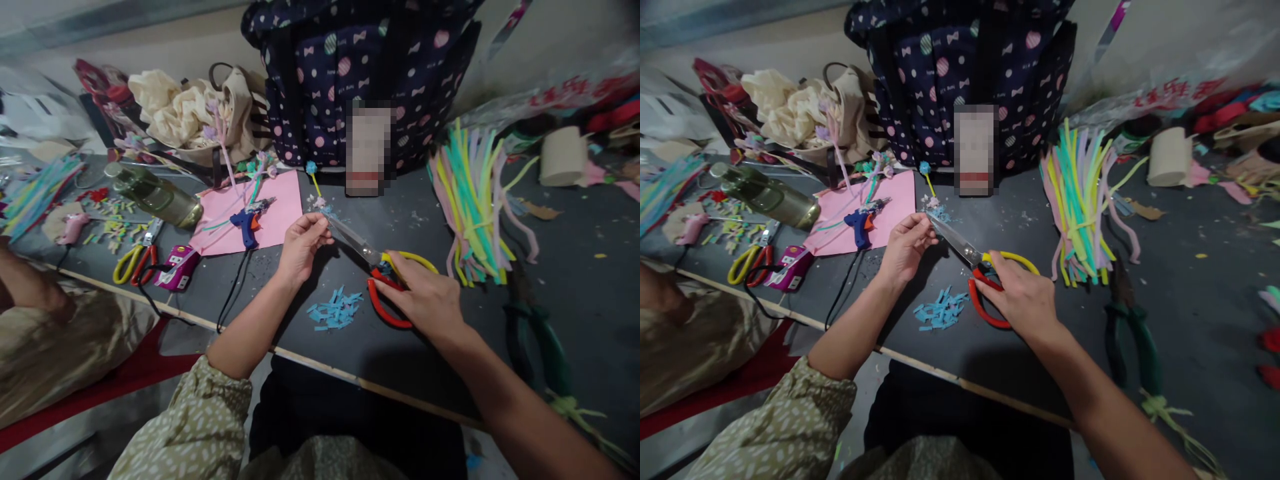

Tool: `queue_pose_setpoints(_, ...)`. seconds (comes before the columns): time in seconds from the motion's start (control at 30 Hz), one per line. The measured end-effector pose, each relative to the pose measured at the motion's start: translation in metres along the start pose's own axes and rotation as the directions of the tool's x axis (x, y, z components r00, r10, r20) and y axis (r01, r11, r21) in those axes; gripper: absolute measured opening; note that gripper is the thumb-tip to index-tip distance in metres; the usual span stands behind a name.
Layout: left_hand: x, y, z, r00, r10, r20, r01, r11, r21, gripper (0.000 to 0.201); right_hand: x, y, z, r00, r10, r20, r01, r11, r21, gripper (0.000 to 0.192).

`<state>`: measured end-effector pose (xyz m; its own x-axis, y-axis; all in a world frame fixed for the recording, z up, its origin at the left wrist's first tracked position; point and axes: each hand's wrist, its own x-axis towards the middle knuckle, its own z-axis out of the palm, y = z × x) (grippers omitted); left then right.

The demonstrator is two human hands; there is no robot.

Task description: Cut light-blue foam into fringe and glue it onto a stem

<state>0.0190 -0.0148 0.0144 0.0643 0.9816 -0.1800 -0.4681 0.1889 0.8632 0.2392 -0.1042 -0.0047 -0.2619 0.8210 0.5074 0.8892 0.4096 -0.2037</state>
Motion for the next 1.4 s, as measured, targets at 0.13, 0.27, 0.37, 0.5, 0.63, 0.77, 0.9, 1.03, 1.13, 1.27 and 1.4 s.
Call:
queue_pose_setpoints(0.13,0.002,-0.001,-0.001,1.000,-0.015,-0.013,0.015,1.000,-0.003,0.035,0.000,0.000,0.001,1.000,-0.001,0.009,0.001,1.000,-0.020,0.044)
queue_pose_setpoints(0.27,0.004,-0.001,-0.002,0.998,-0.059,-0.019,0.058,0.998,-0.021,0.037,0.000,0.000,0.003,1.000,0.001,-0.006,-0.001,0.999,-0.041,0.044)
queue_pose_setpoints(0.37,0.004,0.001,-0.002,0.997,-0.081,-0.015,0.081,0.996,-0.033,0.038,0.000,0.000,0.003,1.000,0.011,-0.013,-0.011,0.999,-0.052,0.045)
queue_pose_setpoints(0.5,0.003,0.002,-0.003,0.996,-0.087,0.003,0.087,0.996,-0.028,0.039,0.002,-0.003,0.000,0.999,0.045,0.011,-0.044,0.995,-0.088,0.047)
queue_pose_setpoints(0.63,0.002,0.002,-0.003,0.996,-0.090,0.013,0.090,0.996,-0.010,0.039,0.004,-0.005,-0.003,0.999,0.049,0.021,-0.047,0.994,-0.095,0.048)
queue_pose_setpoints(0.77,0.002,0.002,-0.002,0.995,-0.098,0.014,0.098,0.995,-0.021,0.038,0.003,-0.002,-0.002,0.999,0.024,0.025,-0.022,0.997,-0.068,0.045)
queue_pose_setpoints(0.9,0.002,0.002,-0.003,0.993,-0.117,0.018,0.117,0.993,-0.016,0.035,0.000,0.002,0.000,0.999,-0.005,0.035,0.006,1.000,-0.015,0.044)
queue_pose_setpoints(1.03,0.003,0.003,-0.004,0.991,-0.135,-0.004,0.135,0.991,-0.022,0.032,0.003,0.001,-0.004,0.995,0.092,0.036,-0.092,0.996,-0.018,0.045)
queue_pose_setpoints(1.13,0.003,0.004,-0.004,0.991,-0.132,-0.009,0.132,0.991,-0.022,0.030,0.009,-0.002,-0.010,0.985,0.162,0.056,-0.160,0.986,-0.036,0.050)
queue_pose_setpoints(1.27,0.002,0.004,-0.004,0.994,-0.110,-0.006,0.110,0.993,-0.037,0.029,0.009,-0.004,-0.011,0.989,0.123,0.083,-0.121,0.992,-0.018,0.050)
queue_pose_setpoints(1.4,0.001,0.005,-0.002,0.995,-0.094,-0.018,0.093,0.994,-0.057,0.030,0.004,-0.001,-0.005,0.994,0.078,0.072,-0.076,0.997,-0.026,0.047)
